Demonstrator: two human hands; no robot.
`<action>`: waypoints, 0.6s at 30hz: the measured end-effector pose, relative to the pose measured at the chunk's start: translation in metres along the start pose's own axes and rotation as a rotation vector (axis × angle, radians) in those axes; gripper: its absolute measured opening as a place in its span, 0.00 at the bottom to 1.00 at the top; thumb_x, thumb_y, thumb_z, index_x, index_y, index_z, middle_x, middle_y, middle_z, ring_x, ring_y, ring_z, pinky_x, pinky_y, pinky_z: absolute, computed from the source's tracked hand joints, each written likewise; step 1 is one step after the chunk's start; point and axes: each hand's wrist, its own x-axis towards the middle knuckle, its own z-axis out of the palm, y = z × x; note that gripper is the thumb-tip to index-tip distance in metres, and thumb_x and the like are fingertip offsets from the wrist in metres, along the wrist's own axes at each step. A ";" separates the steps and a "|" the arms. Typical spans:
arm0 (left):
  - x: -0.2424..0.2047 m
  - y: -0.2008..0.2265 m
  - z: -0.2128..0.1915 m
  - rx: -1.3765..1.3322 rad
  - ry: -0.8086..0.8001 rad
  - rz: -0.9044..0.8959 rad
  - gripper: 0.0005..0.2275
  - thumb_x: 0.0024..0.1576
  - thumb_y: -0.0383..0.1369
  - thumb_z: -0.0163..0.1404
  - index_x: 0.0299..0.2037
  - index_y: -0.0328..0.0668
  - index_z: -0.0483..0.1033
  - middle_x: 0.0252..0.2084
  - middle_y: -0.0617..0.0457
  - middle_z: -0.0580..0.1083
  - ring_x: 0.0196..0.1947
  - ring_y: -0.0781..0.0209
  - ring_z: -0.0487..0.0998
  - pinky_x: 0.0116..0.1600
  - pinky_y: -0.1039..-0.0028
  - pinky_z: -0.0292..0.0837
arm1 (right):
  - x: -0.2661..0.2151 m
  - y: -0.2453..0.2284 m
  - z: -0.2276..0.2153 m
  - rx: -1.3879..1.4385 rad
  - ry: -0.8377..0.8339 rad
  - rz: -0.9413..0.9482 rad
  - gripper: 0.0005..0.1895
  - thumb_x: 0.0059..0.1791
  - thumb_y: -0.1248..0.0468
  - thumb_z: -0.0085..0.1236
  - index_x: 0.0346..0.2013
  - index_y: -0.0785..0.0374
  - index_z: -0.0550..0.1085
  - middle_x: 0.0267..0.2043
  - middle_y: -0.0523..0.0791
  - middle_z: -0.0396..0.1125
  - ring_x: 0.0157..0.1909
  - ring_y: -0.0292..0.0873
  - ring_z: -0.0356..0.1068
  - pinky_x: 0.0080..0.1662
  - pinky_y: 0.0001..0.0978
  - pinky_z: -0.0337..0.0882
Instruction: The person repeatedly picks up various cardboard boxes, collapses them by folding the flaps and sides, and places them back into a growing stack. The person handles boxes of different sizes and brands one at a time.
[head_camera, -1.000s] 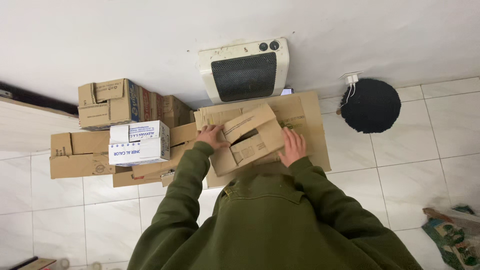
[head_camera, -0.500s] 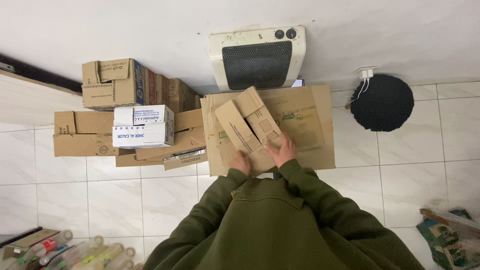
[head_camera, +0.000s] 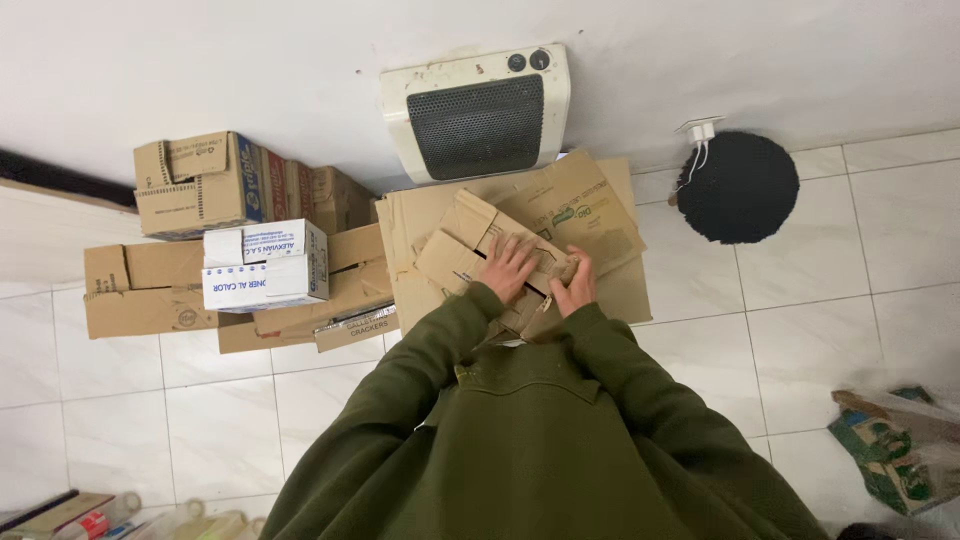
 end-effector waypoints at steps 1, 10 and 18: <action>0.007 0.000 0.006 -0.001 0.007 0.013 0.38 0.45 0.34 0.75 0.69 0.51 0.72 0.79 0.41 0.67 0.82 0.26 0.63 0.81 0.20 0.57 | -0.004 -0.002 -0.003 -0.001 0.015 -0.003 0.29 0.53 0.61 0.63 0.66 0.55 0.60 0.82 0.57 0.58 0.87 0.71 0.54 0.81 0.77 0.54; 0.058 0.001 0.027 -0.162 -0.057 -0.065 0.18 0.77 0.52 0.49 0.50 0.50 0.84 0.53 0.49 0.82 0.63 0.39 0.81 0.65 0.40 0.79 | -0.047 -0.002 -0.025 -0.203 0.104 -0.358 0.38 0.68 0.43 0.50 0.83 0.66 0.57 0.88 0.60 0.52 0.89 0.72 0.49 0.82 0.77 0.51; 0.053 -0.009 0.014 -0.348 -0.247 -0.204 0.16 0.75 0.48 0.55 0.72 0.78 0.81 0.81 0.57 0.75 0.84 0.39 0.69 0.85 0.28 0.62 | -0.056 0.045 -0.011 -0.779 -0.026 -0.424 0.48 0.54 0.50 0.67 0.88 0.55 0.64 0.95 0.57 0.44 0.90 0.77 0.46 0.73 0.90 0.61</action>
